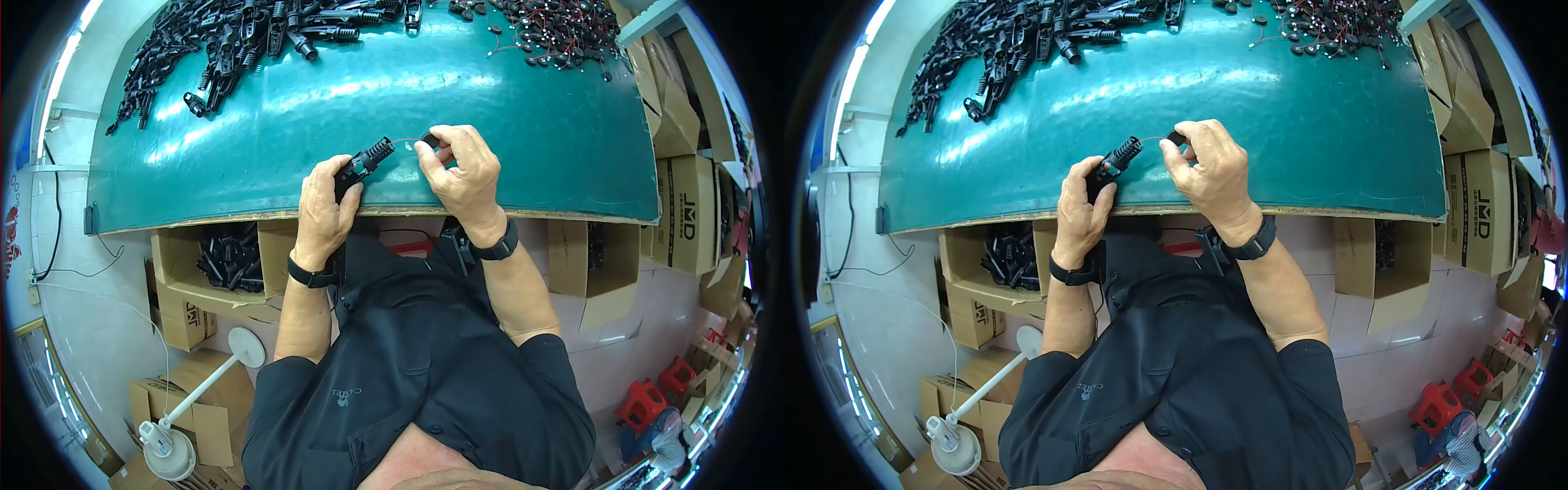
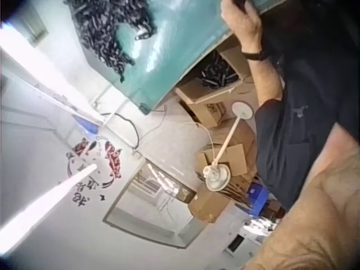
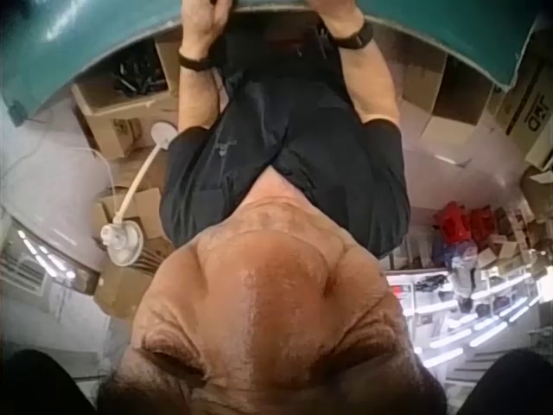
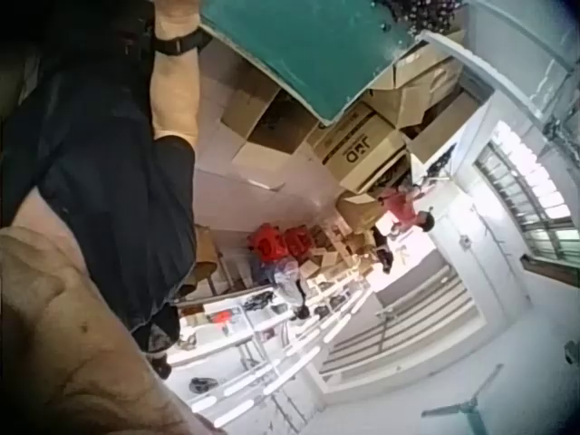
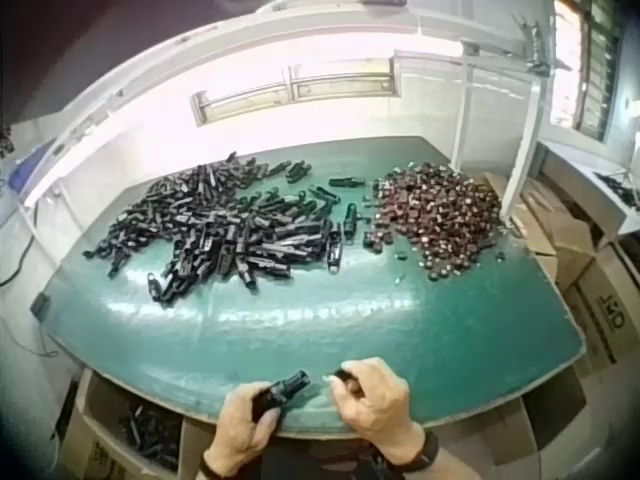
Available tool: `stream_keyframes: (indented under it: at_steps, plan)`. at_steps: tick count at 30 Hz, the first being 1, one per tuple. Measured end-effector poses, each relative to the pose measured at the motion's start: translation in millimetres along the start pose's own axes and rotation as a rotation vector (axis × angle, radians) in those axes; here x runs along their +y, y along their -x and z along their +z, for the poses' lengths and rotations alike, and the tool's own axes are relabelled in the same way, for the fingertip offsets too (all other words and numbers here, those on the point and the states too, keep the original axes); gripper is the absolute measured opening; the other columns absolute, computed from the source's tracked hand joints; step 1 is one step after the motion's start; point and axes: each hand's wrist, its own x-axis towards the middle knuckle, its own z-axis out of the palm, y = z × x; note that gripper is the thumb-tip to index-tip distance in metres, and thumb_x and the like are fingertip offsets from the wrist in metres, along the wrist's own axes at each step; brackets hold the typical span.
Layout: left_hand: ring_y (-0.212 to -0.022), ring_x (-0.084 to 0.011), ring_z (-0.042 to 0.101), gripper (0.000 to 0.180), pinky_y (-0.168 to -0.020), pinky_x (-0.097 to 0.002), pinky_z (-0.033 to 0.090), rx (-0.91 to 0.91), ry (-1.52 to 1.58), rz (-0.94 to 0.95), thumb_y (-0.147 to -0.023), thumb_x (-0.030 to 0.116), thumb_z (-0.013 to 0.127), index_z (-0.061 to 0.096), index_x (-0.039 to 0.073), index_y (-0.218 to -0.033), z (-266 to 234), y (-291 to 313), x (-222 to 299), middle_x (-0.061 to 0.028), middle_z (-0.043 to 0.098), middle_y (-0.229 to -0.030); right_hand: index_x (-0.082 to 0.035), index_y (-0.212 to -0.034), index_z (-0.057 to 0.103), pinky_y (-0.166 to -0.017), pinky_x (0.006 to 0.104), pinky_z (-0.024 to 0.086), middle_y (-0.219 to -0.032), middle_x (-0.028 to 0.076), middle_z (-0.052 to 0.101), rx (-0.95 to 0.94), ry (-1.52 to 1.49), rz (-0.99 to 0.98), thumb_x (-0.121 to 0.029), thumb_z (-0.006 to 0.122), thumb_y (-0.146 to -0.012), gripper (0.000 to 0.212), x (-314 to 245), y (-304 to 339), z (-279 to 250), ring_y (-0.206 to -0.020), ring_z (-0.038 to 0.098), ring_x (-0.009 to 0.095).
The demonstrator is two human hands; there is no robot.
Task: The person picks up a black plastic housing and a small speaker with wires, inserts the speaker into the housing, and presses the parts together by hand. They then place the assembled unit on the table and repeat the process.
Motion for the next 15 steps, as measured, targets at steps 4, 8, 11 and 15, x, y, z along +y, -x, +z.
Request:
stream_keyframes:
  at_steps: [4,8,11,15]
  plan:
    - [-0.111,-0.0369,0.066,0.050,-0.098,-0.0445,0.050,-0.003,-0.005,-0.002,-0.088,0.002,0.079,0.062,0.005,-0.136,0.0,-0.1,0.2,-0.0166,0.069,-0.124,-0.004,-0.103,0.072,-0.056,0.0291,0.055,-0.088,0.008,0.071,-0.014,0.016,-0.015,-0.001,0.088,-0.080,0.029,0.6,1.6,1.4,-0.063,0.069,0.016]
    - [-0.111,-0.0361,0.066,0.049,-0.099,-0.0438,0.051,0.000,-0.014,0.009,-0.090,0.003,0.078,0.062,0.005,-0.137,-0.8,0.2,0.7,-0.0156,0.069,-0.123,-0.004,-0.103,0.071,-0.055,0.0290,0.054,-0.087,0.008,0.070,-0.038,-0.008,-0.012,-0.001,0.088,-0.080,0.028,-2.0,2.0,1.9,-0.063,0.069,0.016]
    - [-0.110,-0.0347,0.066,0.047,-0.100,-0.0424,0.052,-0.005,-0.031,0.015,-0.094,0.004,0.075,0.061,0.005,-0.138,-1.9,-0.1,1.7,-0.0139,0.070,-0.122,-0.003,-0.102,0.072,-0.055,0.0287,0.054,-0.087,0.008,0.071,-0.086,0.008,-0.013,-0.002,0.089,-0.081,0.027,-3.0,2.4,1.1,-0.063,0.069,0.016]
    - [-0.110,-0.0365,0.066,0.051,-0.098,-0.0447,0.050,0.020,-0.019,0.032,-0.088,0.002,0.080,0.063,0.006,-0.136,-1.1,-1.1,2.5,-0.0157,0.069,-0.123,-0.003,-0.101,0.073,-0.055,0.0280,0.055,-0.087,0.008,0.071,-0.074,0.000,0.020,-0.002,0.088,-0.082,0.025,-3.0,2.1,-0.5,-0.063,0.069,0.015]
